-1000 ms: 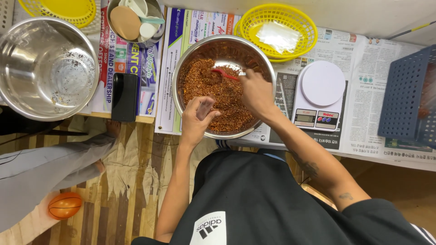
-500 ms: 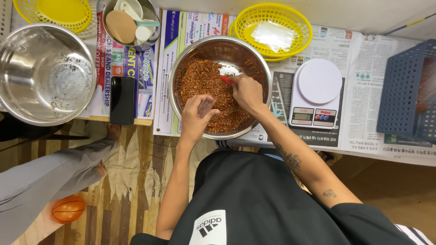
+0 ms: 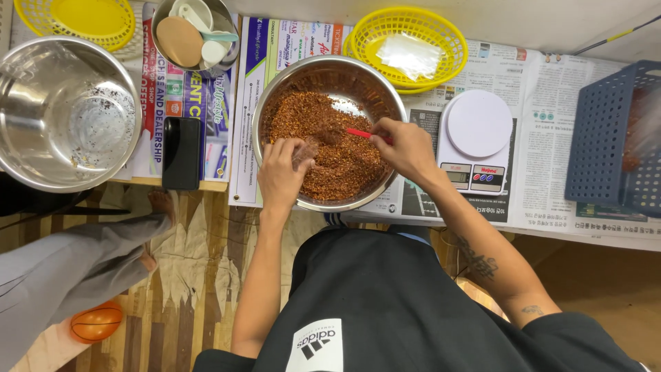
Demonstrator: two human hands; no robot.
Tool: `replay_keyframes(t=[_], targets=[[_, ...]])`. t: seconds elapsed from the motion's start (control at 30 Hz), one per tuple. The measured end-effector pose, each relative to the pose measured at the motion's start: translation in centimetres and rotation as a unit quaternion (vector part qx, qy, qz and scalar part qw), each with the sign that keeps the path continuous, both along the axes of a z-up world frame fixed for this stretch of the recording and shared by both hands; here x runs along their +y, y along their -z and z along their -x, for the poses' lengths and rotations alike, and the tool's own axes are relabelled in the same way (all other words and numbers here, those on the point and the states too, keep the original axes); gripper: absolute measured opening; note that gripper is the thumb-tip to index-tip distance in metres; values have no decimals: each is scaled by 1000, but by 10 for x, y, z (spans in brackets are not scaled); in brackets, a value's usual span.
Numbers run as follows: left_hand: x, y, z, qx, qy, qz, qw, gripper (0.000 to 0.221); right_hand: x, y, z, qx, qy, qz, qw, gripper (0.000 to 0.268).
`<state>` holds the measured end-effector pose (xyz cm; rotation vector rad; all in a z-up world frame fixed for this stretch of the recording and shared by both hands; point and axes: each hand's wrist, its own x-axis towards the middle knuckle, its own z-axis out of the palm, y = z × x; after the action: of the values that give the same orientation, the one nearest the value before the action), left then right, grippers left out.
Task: Portioning and weighing small food items from a large bowl into a basket using a digital scale and a spoon.
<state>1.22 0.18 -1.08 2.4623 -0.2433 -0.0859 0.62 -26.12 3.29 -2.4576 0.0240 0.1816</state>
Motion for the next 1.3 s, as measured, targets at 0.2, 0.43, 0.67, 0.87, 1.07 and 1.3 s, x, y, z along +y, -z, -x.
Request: replay_keyframes(t=[0.2, 0.43, 0.67, 0.87, 1.07, 1.3], targets=[[-2, 17, -11, -52, 18, -86, 995, 29, -14, -50, 9, 13, -22, 21, 999, 14], [-12, 34, -8, -62, 28, -78, 995, 29, -8, -77, 6, 45, -61, 70, 995, 14], [-30, 25, -5, -40, 17, -10, 999, 31, 22, -77, 8, -14, -144, 123, 982, 11], [-27, 16, -7, 15, -15, 65, 998, 36, 19, -56, 15, -228, -167, 227, 932, 7], [-11, 29, -8, 0, -85, 34, 996, 24, -15, -32, 4, -194, -92, 212, 954, 4], [-10, 22, -4, -23, -92, -5, 995, 26, 0, 46, -17, -99, -30, 307, 946, 9]])
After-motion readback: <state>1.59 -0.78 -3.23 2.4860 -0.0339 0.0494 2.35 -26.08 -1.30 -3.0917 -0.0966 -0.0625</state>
